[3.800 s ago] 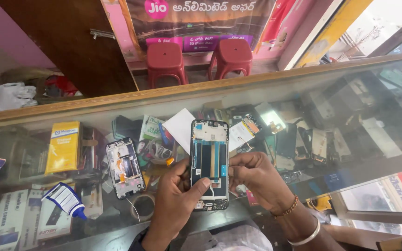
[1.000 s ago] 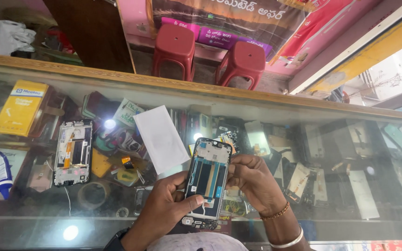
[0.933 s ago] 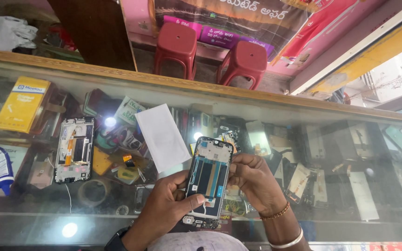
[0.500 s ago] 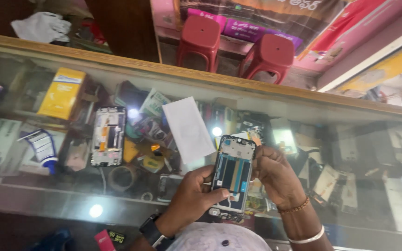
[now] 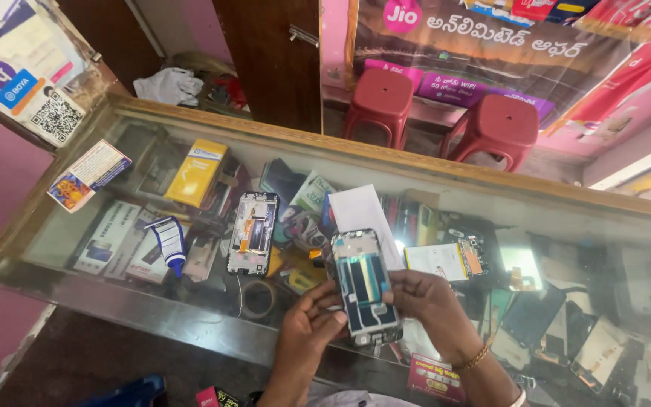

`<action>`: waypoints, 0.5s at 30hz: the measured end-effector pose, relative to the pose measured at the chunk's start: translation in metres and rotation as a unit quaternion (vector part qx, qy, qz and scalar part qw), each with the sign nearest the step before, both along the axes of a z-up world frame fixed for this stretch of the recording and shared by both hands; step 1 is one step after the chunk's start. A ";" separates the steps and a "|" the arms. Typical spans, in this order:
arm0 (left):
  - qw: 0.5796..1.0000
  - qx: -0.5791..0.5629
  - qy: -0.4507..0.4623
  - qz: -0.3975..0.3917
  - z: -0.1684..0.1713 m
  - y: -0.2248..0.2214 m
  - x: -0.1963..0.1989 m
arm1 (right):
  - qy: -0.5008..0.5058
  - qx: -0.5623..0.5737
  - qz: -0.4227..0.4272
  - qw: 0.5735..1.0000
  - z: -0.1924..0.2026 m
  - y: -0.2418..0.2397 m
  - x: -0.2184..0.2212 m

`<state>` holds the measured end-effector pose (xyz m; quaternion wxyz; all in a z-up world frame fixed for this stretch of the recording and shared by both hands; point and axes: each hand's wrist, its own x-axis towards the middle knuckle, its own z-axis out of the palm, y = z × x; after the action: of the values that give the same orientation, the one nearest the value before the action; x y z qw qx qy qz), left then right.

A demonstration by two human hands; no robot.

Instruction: The person fits a phone screen onto a phone frame, aligning the display and securing the ribbon cable by hand.

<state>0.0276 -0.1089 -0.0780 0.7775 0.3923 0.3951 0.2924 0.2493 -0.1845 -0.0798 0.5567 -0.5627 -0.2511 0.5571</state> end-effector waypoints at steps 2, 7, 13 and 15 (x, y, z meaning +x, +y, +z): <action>1.000 -0.005 0.016 0.026 0.001 0.005 -0.013 | -0.037 -0.003 -0.028 0.999 -0.007 0.013 0.019; 0.997 0.017 0.022 0.072 0.010 0.025 -0.047 | -0.161 -0.018 -0.010 0.987 -0.017 0.057 0.054; 0.995 0.036 0.014 0.095 0.023 0.075 -0.080 | -0.419 -0.097 -0.025 0.903 -0.016 0.079 0.036; 0.995 0.061 0.013 0.083 0.023 0.099 -0.091 | -0.467 -0.115 -0.066 0.874 -0.014 0.081 0.027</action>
<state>-0.0632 -0.0101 -0.0554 0.7201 0.4087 0.4177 0.3741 0.2764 -0.1035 -0.0938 0.3413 -0.8329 -0.3780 0.2167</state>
